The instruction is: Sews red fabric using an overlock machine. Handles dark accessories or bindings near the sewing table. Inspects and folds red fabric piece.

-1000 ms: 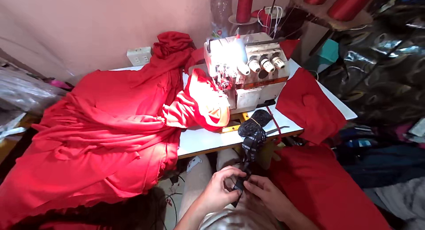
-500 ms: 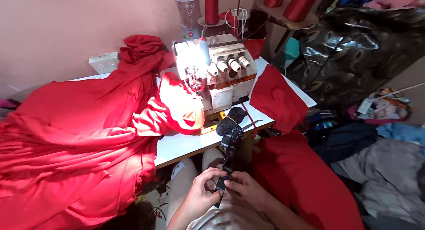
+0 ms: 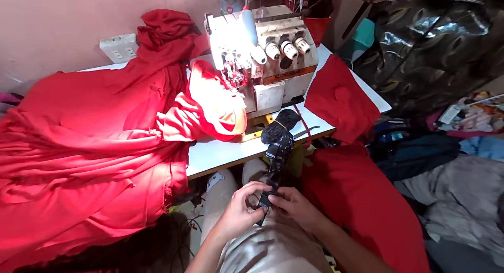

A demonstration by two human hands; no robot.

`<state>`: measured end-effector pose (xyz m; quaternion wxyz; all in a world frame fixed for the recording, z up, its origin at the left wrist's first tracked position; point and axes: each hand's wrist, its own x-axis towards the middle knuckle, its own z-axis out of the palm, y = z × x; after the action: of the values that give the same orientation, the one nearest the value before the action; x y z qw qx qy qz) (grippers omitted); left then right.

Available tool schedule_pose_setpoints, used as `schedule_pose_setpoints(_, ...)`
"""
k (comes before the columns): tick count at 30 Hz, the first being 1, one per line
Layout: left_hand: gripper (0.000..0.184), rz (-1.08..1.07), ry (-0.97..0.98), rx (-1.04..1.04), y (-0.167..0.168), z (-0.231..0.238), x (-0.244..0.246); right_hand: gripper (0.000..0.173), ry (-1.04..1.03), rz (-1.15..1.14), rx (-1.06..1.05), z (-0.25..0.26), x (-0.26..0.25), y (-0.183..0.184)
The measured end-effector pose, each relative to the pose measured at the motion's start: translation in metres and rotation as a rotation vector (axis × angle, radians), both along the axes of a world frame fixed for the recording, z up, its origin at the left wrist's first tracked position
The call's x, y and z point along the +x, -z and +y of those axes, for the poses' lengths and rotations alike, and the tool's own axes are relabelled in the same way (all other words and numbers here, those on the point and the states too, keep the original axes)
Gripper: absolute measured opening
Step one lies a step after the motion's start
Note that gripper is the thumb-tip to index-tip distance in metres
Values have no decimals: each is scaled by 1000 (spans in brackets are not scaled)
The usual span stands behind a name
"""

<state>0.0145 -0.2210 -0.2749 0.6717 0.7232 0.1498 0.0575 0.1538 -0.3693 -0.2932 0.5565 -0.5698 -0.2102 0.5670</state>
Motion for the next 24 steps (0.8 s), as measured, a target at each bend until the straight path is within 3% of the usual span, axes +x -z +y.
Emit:
schedule_pose_setpoints(5,45,-11,11,-16,2,2,0,15,18,12,25,0,0,2)
schedule_pose_setpoints(8,48,24,7,66,1,7,-6,17,-76,-148,39,-8,12,2)
schedule_pose_setpoints(12,57,122,-115,205,-15,17,-17,29,156,-838,131,-22,78,-27)
schedule_pose_setpoints(14,54,31,-194,159,-26,19,-19,30,320,-1242,113,-21,126,-44)
schedule_pose_setpoints(16,49,-111,-226,129,-41,22,-18,30,297,-1485,0,-18,168,-55)
schedule_pose_setpoints(19,37,-251,-328,175,-63,26,-9,30,-8,-1498,-201,-8,203,-67)
schedule_pose_setpoints(21,31,-301,-434,221,-75,30,-4,31,-95,-1431,-118,4,213,-61)
schedule_pose_setpoints(24,29,-344,-514,254,-83,37,0,29,-47,-1378,74,24,209,-42)
